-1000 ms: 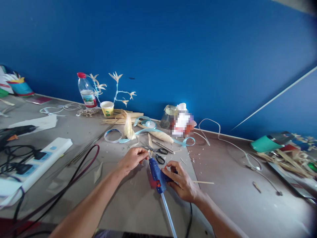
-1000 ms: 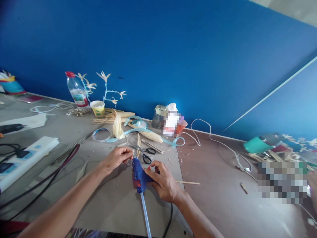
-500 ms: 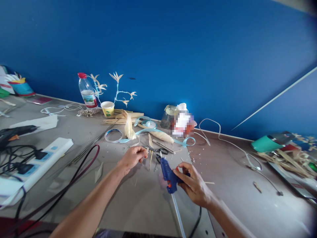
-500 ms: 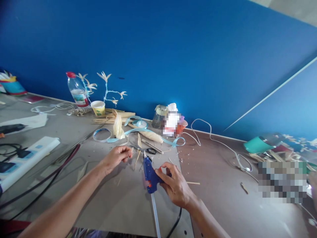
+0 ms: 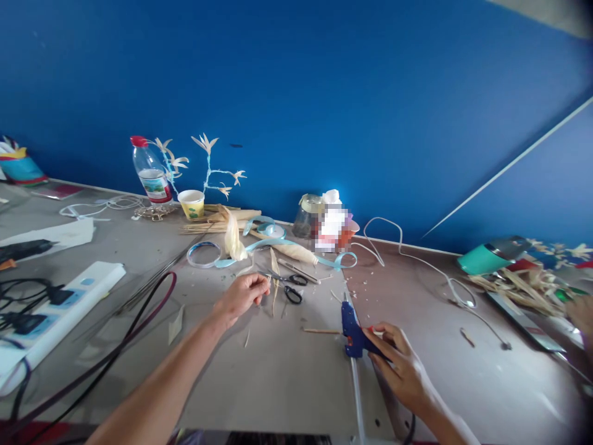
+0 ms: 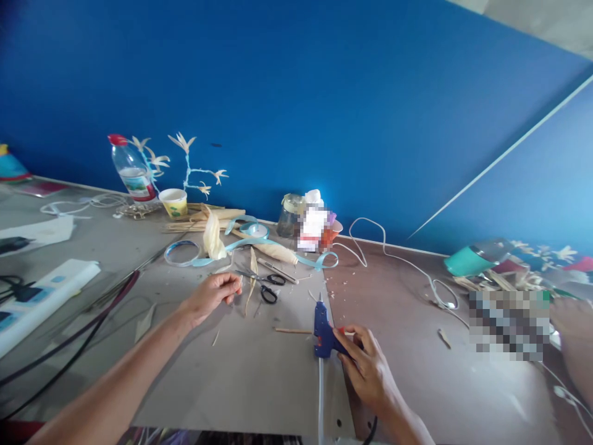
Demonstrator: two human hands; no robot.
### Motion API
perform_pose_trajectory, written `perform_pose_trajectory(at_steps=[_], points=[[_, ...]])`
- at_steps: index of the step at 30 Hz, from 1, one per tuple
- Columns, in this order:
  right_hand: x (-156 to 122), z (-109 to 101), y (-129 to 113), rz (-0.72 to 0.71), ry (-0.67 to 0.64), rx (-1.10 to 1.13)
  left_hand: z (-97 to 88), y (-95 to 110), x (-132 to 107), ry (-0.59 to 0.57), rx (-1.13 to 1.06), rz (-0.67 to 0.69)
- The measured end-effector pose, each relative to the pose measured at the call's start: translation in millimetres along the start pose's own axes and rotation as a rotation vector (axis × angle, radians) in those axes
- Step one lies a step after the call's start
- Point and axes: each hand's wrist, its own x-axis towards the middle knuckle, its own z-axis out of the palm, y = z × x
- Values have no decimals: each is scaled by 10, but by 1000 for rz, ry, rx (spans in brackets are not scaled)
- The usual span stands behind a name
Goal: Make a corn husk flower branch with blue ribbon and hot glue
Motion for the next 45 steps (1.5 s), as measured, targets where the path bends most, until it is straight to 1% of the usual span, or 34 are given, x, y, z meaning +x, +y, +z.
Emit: perform_pose_trajectory(at_steps=[4, 9, 12, 14, 16, 17, 19, 21, 22, 24, 25, 27, 28, 29, 30, 31, 33, 35, 37, 39, 41, 45], points=[[30, 65, 30, 4, -11, -3, -3, 4, -6, -22, 3, -12], [78, 43, -1, 20, -50, 24, -7, 8, -4, -28, 34, 8], [98, -32, -12, 30, -95, 54, -8, 6, 1, -27, 53, 18], [116, -120, -21, 35, -116, 96, -5, 12, -1, -24, 64, 19], [147, -230, -66, 91, -77, 149, 5, 24, -8, -29, 74, 16], [172, -283, -115, 148, -37, 188, 13, 30, -12, -38, 83, 15], [254, -365, -290, 319, 63, 323, 36, 41, -20, -61, 100, 20], [405, -383, -568, 472, 133, 592, 62, 48, -25, -80, 107, 31], [513, -365, -736, 522, 136, 750, 73, 51, -27, -86, 106, 36], [793, -291, -1094, 557, 69, 1017, 83, 57, -27, -82, 98, 41], [957, -245, -1270, 564, 36, 1114, 80, 60, -25, -73, 93, 40], [1283, -164, -1576, 556, 27, 1252, 57, 64, -17, -35, 77, 43], [1423, -135, -1697, 530, 3, 1279, 38, 63, -10, -7, 66, 48], [1532, -115, -1794, 477, -42, 1251, 15, 58, -2, 27, 52, 59], [1602, -100, -1864, 403, -123, 1159, -8, 50, 7, 60, 40, 71], [1629, -89, -1908, 302, -237, 1039, -31, 39, 17, 89, 32, 83], [1560, -67, -1923, 68, -433, 732, -63, 9, 36, 131, 31, 100], [1376, -35, -1859, -113, -590, 404, -72, -21, 49, 132, 37, 109], [1153, 3, -1752, -153, -670, 151, -61, -38, 52, 117, 33, 113], [952, 28, -1640, -189, -730, 27, -42, -41, 46, 104, 32, 107], [800, 25, -1543, -179, -741, -35, -29, -34, 35, 103, 42, 95], [626, -49, -1391, -104, -694, -89, -29, -16, 24, 120, 76, 62]])
